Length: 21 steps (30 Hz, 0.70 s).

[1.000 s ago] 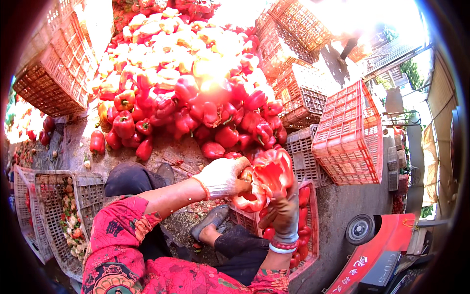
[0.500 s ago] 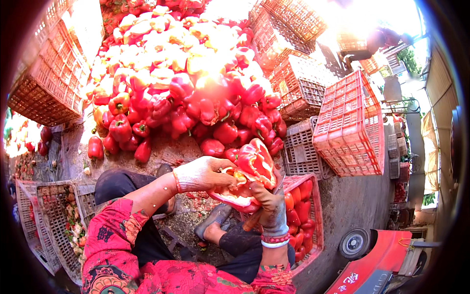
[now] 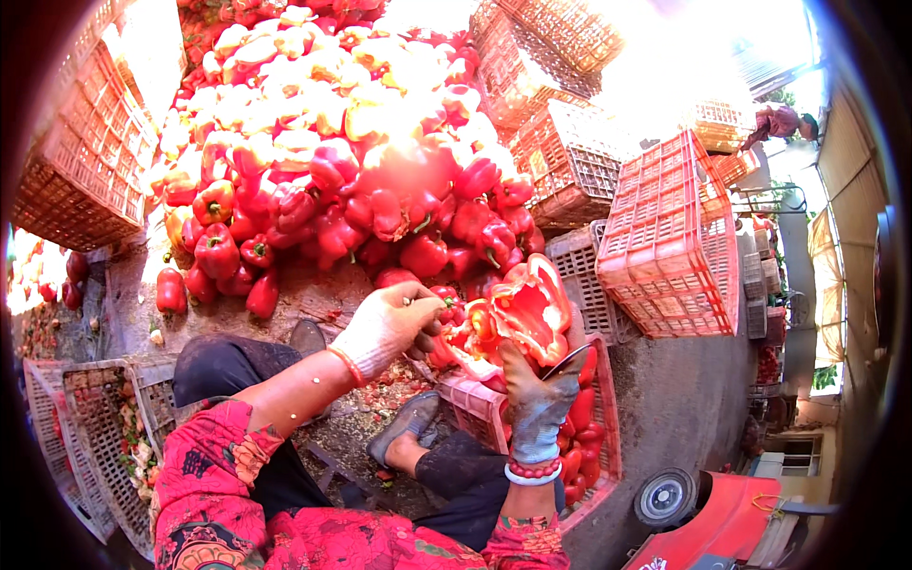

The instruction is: The person de-cores red bell peppers using a small curved knife, placing the processed peppers into a crate and the discarded cores onto the ground.

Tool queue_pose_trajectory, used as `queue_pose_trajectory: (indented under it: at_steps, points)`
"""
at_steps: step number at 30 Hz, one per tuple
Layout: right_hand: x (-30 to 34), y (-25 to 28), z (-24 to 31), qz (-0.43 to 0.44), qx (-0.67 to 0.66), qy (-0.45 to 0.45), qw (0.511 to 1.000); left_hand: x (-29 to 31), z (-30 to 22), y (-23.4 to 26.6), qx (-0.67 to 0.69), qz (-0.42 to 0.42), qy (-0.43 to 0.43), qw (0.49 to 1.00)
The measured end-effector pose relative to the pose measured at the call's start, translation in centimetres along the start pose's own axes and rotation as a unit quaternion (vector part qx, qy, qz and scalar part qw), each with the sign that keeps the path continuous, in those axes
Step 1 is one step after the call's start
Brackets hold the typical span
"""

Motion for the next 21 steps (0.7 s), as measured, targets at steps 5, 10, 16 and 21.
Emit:
queue_pose_trajectory:
  at_steps: [5,10,16,21]
  points:
    - [3.6,-2.3,9.9,0.036,0.334,0.333,0.881,2.4,1.6,-6.1,0.272,0.172,0.044,0.946]
    - [8.2,-3.4,19.6,0.080,0.404,0.469,0.781,3.3,0.7,-9.1,0.408,0.262,-0.068,0.872]
    - [-1.8,-3.8,13.2,0.116,0.283,0.242,0.921,-0.5,0.7,-9.7,0.425,0.232,0.002,0.875]
    - [-2.5,-1.3,12.6,0.009,0.139,0.116,0.983,1.6,1.0,-9.6,0.539,0.379,0.097,0.746]
Point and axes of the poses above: each hand's wrist, its own x-axis away from the middle knuckle, its own y-axis out of the back of the hand, z = x × y, the point moved 10 cm from there along -x, towards the middle knuckle, and after that the axes turned 4 degrees about y, right-handed, at the moved point
